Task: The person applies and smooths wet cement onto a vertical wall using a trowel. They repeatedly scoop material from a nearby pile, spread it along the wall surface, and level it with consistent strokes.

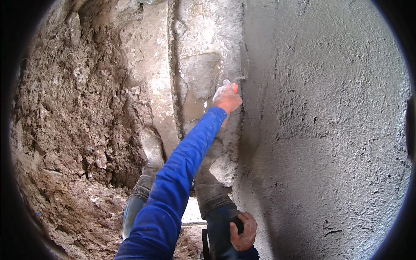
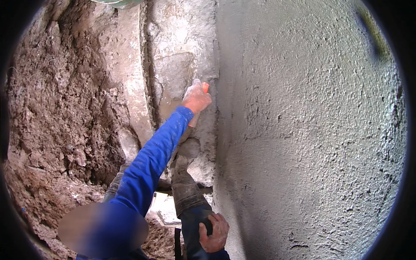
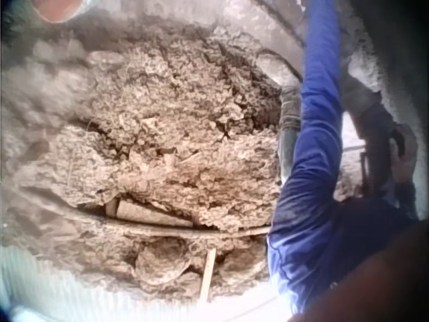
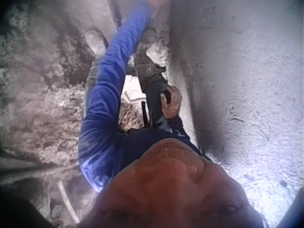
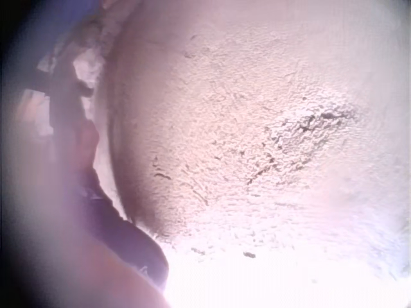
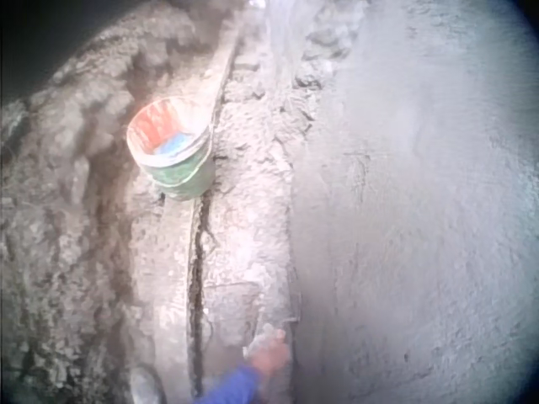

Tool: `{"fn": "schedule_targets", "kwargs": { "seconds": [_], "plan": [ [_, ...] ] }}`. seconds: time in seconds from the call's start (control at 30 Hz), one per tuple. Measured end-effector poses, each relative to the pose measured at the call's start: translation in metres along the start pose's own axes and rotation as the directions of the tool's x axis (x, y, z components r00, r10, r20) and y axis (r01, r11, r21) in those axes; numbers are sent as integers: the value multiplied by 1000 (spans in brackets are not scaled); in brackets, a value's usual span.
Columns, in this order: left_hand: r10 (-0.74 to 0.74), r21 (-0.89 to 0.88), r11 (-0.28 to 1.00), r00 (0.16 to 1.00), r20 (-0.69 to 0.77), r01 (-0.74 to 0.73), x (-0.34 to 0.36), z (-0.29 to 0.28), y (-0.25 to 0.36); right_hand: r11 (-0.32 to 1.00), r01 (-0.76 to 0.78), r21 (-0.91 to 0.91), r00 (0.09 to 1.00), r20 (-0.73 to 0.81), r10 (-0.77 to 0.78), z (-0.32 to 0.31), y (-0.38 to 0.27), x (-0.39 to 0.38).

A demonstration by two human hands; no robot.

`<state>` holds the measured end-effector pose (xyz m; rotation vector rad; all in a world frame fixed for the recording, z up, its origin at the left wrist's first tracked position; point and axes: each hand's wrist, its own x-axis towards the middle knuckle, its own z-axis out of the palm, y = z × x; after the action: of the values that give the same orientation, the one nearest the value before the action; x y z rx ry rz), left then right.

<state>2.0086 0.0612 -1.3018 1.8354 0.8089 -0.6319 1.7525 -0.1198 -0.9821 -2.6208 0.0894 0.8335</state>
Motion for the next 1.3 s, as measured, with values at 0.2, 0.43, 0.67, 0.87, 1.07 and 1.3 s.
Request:
{"fn": "schedule_targets", "kwargs": {
  "seconds": [0.2, 0.43, 0.67, 0.87, 1.07, 1.3],
  "plan": [
    [72, 73, 995, 997, 42, -75, -35, -3, 4, 999, 50, -3, 996, 74, -49, -2, -8, 9],
    [320, 239, 921, 947, -17, -307, -61, -7, -53, 998, 48, -31, 994, 95, -45, -6, -8, 8],
    [221, 208, 963, 946, -236, -173, 79, -51, -53, 1000, -17, -7, 998, 54, 17, -3, -2, 6],
    [44, 135, 990, 997, -66, -34, 124, -59, 17, 999, -36, -11, 999, 28, 37, -6, 0, 1],
    [45, 115, 992, 999, -19, -43, 130, -52, 31, 994, -109, 10, 994, 2, 109, -14, 1, 4],
    [96, 160, 983, 994, -43, -88, 82, -36, 29, 992, -94, 80, 995, -8, 95, -10, 17, -2]
  ]
}}
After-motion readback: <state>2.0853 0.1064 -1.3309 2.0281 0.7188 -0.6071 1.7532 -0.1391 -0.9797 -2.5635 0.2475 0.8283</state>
